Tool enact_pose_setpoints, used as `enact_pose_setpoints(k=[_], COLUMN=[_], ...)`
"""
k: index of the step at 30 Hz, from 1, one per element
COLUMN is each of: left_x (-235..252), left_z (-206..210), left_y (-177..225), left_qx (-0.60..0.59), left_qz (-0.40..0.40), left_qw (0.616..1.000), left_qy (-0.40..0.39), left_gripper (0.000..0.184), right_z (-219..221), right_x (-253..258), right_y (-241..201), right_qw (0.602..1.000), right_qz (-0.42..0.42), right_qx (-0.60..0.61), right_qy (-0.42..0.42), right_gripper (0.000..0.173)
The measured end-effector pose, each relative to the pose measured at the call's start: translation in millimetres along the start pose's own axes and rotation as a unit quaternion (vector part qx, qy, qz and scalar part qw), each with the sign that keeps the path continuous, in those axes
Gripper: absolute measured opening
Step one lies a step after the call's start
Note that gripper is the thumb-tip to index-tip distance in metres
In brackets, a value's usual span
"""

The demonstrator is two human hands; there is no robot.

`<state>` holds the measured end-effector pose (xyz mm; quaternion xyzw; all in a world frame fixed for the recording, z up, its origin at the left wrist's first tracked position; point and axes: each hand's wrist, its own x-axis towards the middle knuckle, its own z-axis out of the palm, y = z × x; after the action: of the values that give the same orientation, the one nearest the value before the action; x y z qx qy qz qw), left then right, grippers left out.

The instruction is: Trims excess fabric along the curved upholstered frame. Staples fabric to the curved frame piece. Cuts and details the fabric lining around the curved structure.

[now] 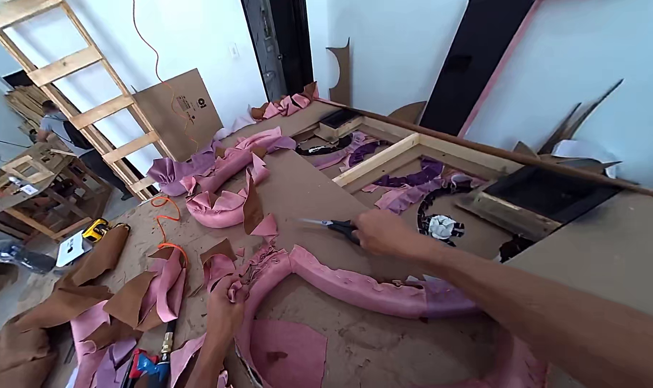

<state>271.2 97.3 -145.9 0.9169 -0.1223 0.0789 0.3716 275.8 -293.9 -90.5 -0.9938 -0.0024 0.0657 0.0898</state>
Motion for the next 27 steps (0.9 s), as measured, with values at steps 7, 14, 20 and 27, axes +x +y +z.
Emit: enact_pose_setpoints(k=[7,14,20,27], left_x=[19,29,59,65], left_z=[-9,-40,-44,-36], left_y=[48,36,25,14], left_qx=[0.152,0.277,0.245,0.160], left_qz=[-0.163,0.006,0.066,0.036], left_qw=[0.968,0.945,0.946,0.967], left_qy=[-0.117,-0.175,-0.200,-0.196], left_gripper=[0.030,0.014,0.014,0.007], right_z=[-23,-13,7,2], right_x=[32,90,103,106], right_y=[-37,-84,-125,-129], right_qw=[0.976,0.915,0.883,0.839], right_qz=[-0.213,-0.357,-0.400,-0.476], right_qx=[-0.020,-0.178,-0.230,-0.254], right_qy=[-0.048,-0.053,-0.084,-0.075], right_gripper=[0.042,0.070,0.075,0.037])
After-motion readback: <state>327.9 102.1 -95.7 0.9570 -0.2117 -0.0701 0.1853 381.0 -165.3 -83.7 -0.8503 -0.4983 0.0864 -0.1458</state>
